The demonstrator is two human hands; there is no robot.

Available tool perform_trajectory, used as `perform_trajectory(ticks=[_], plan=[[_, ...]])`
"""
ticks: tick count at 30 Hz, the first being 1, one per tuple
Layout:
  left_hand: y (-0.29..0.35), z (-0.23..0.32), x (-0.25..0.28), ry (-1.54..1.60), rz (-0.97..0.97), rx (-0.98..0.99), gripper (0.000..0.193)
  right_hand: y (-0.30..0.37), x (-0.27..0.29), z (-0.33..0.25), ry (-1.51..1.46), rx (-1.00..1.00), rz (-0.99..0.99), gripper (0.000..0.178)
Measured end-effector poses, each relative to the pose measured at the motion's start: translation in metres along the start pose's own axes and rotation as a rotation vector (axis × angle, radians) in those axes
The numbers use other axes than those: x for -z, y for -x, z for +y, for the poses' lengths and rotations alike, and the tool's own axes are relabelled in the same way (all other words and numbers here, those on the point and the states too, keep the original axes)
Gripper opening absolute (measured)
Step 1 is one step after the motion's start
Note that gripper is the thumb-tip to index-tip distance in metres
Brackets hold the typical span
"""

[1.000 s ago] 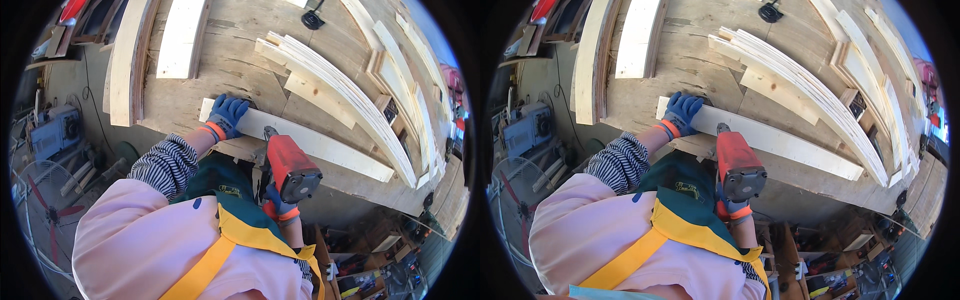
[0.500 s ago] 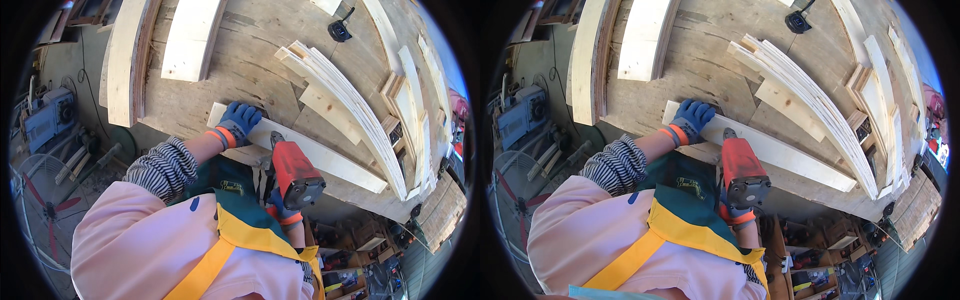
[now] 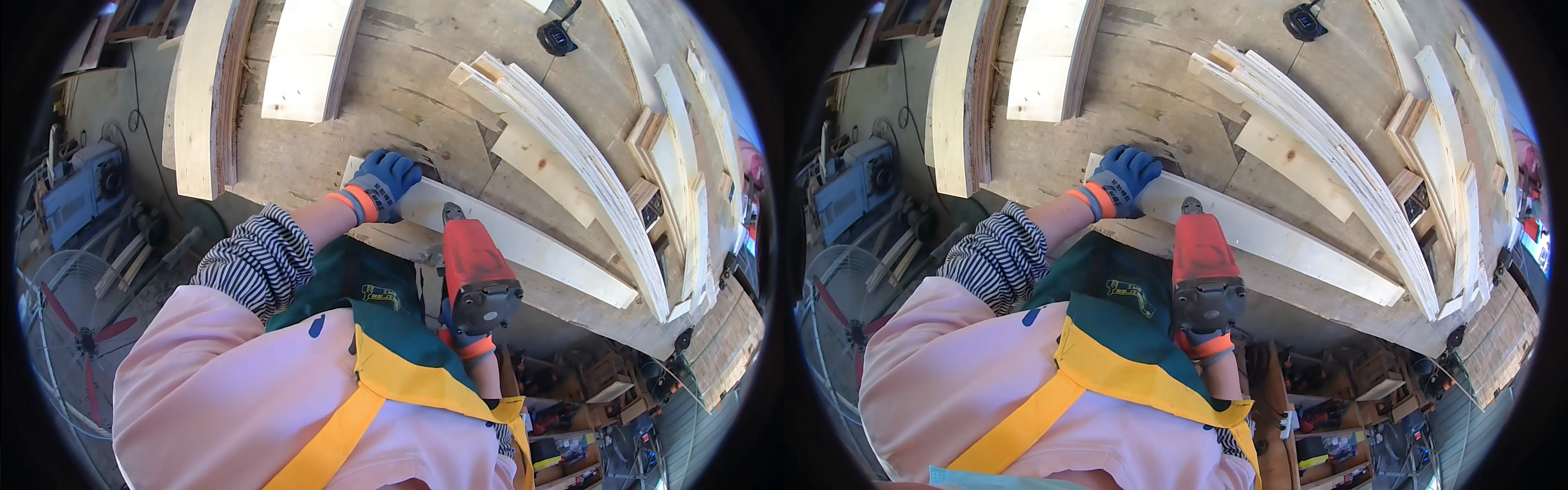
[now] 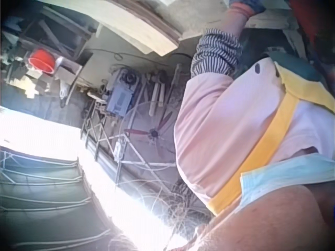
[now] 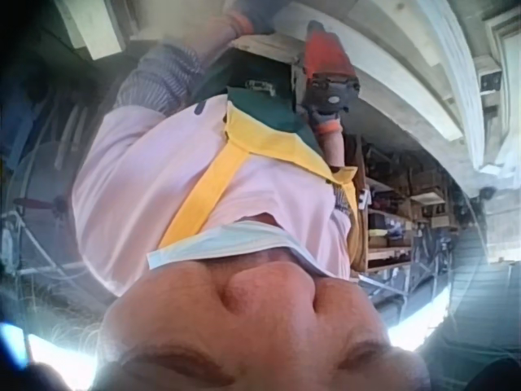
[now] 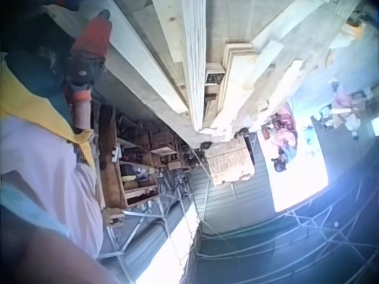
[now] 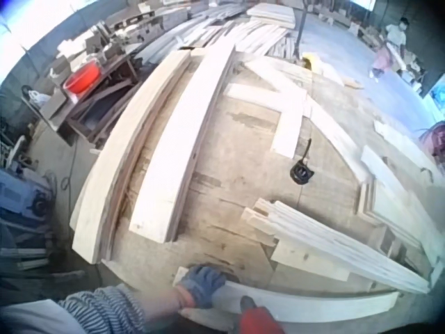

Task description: The person measures and cuts wooden planks using a tape measure and a nail gun. They align the planks on a workbench, secure them with nails, and stack the finished pieces.

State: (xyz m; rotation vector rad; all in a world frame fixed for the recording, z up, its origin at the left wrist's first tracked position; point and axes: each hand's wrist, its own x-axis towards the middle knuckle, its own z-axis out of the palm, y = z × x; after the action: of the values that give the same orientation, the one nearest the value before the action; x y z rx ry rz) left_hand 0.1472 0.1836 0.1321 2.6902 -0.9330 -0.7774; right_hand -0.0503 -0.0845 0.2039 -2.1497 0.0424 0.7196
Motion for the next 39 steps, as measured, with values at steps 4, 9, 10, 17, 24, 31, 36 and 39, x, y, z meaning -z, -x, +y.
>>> perform_trajectory(ticks=[4, 9, 10, 17, 24, 31, 36, 39], plan=[[-0.001, 0.002, -0.001, -0.034, -0.039, 0.011, 0.078, -0.004, 0.003, -0.014, -0.079, -0.053, 0.009, 0.034], [-0.002, 0.001, 0.001, -0.074, -0.032, 0.009, 0.08, 0.007, -0.007, -0.021, -0.096, -0.073, 0.024, 0.034], [-0.002, 0.001, 0.001, -0.085, -0.021, 0.012, 0.081, 0.005, -0.011, -0.021, -0.095, -0.067, 0.027, 0.034], [-0.002, 0.003, -0.003, -0.069, 0.069, 0.027, 0.081, 0.018, -0.014, -0.021, -0.123, -0.113, 0.069, 0.034], [-0.002, 0.004, -0.005, -0.093, 0.056, 0.044, 0.078, 0.048, 0.046, 0.005, -0.481, -0.498, 0.377, 0.017], [-0.002, 0.006, -0.007, -0.09, 0.055, 0.05, 0.078, 0.056, 0.086, 0.045, -0.691, -0.456, 0.518, 0.02], [-0.001, 0.005, 0.0, -0.101, 0.037, 0.05, 0.075, 0.059, 0.078, 0.06, -0.611, -0.413, 0.537, 0.015], [-0.002, 0.01, -0.002, -0.133, 0.01, 0.085, 0.08, 0.068, 0.083, 0.044, -0.432, -0.399, 0.505, 0.004]])
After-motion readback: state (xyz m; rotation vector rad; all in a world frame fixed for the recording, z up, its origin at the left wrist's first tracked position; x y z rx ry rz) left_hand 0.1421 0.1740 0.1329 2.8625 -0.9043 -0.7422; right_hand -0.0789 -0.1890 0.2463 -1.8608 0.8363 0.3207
